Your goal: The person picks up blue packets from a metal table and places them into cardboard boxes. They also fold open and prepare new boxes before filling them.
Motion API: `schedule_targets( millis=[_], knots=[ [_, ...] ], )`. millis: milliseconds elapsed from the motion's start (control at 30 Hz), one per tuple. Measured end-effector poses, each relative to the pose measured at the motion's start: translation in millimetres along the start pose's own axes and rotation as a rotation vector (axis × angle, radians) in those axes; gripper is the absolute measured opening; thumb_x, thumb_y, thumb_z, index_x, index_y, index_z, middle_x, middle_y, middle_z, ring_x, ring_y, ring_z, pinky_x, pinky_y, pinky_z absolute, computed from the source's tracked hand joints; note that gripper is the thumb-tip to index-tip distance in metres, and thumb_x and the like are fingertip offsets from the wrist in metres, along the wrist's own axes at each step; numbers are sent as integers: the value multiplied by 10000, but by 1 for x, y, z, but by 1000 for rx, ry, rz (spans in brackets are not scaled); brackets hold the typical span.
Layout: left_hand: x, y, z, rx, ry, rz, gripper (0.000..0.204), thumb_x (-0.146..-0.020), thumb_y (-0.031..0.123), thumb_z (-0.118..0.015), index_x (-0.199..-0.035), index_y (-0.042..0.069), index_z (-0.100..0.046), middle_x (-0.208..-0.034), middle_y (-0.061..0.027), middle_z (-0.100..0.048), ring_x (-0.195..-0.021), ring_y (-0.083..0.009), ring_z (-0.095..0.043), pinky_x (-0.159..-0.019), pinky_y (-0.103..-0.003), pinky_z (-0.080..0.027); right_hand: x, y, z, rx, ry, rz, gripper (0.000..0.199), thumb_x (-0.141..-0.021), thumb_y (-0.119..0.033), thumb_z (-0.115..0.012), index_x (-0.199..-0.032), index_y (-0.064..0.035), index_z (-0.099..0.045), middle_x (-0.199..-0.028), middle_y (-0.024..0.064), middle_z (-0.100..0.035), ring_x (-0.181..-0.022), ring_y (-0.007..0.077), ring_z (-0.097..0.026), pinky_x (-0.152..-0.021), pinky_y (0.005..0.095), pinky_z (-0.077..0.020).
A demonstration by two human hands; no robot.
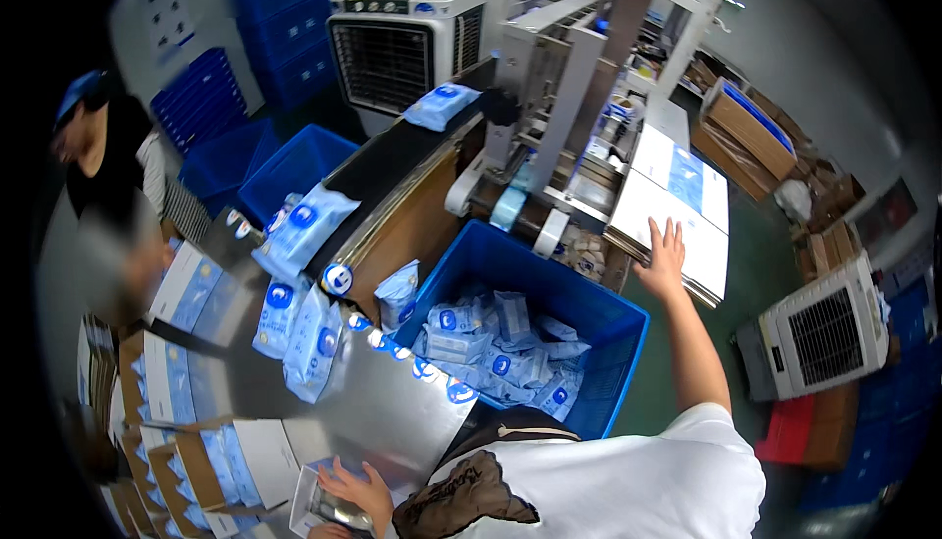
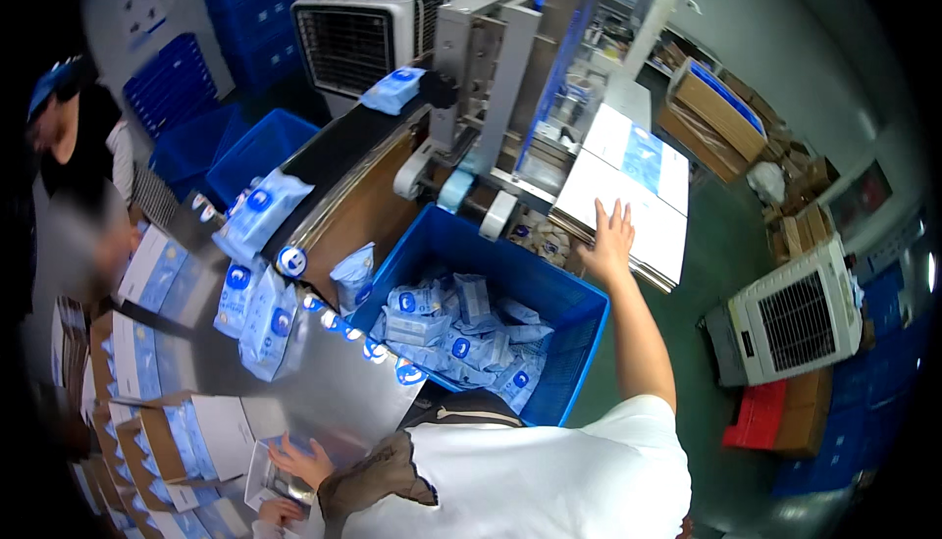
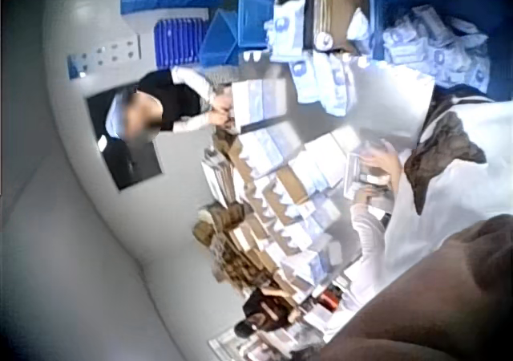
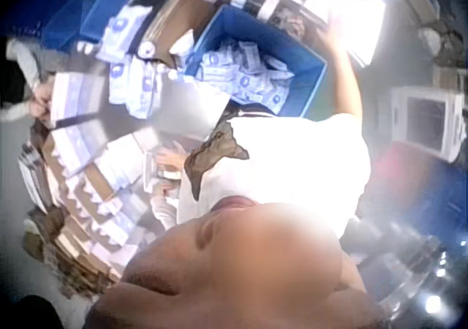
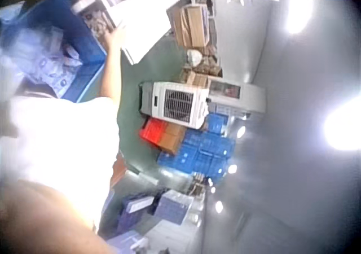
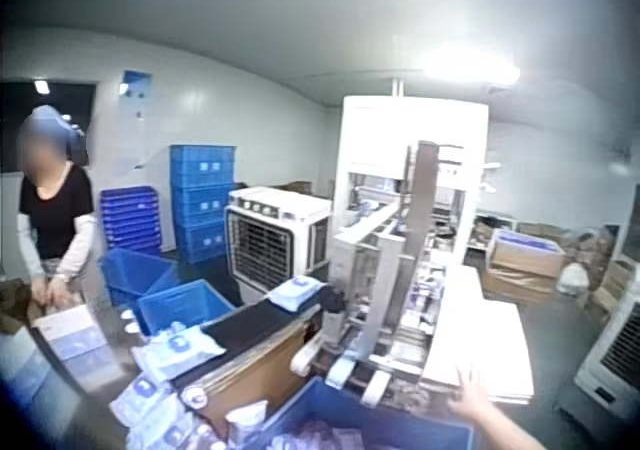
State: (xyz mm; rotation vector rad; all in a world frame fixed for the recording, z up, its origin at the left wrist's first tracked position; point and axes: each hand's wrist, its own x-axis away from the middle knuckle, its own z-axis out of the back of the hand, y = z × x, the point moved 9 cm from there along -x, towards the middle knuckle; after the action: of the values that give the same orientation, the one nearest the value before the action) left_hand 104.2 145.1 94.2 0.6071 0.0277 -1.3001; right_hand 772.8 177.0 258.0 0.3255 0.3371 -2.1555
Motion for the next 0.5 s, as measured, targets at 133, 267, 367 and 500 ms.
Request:
schedule_targets(
  millis=[133, 267, 367, 500],
  knots=[
    [-34, 55, -18, 253, -197, -99, 508, -705, 63, -649, -1182, 48, -473, -1367, -222, -291, -1258, -404, -281, -1021, -503, -255, 11, 65, -24, 398, -132, -26, 751, -702, -111, -669, -1383, -108, -353, -1391, 261, -334, -1271, 417, -350, -1000, 442, -365],
    [-36, 73, -33, 405, -333, -150, 429, -736, 49, -630, -1142, 14, -497, -1371, -214, -279, -1277, -407, -229, -1014, -499, -255, 15, 44, -15, 442, -82, 63, 429, -774, -59, -562, -1201, -58, -517, -1066, 137, -602, -942, 295, -606, -716, 335, -529],
    [-35, 87, -39, 446, -383, -190, 379, -737, 56, -634, -1102, 21, -537, -1352, -192, -326, -1256, -402, -268, -1010, -485, -275, 14, 56, 5, 458, 59, 171, 292, -778, -73, -537, -1065, -68, -591, -919, 88, -633, -808, 260, -624, -645, 345, -526],
    [-34, 73, -27, 460, -346, -198, 303, -752, 86, -638, -1047, 41, -586, -1290, -151, -441, -1216, -365, -363, -1014, -442, -303, 25, 1, 177, -47, 372, 45, 290, -765, 16, -576, -1021, -83, -670, -984, 154, -656, -917, 297, -631, -778, 365, -498]
  ],
)
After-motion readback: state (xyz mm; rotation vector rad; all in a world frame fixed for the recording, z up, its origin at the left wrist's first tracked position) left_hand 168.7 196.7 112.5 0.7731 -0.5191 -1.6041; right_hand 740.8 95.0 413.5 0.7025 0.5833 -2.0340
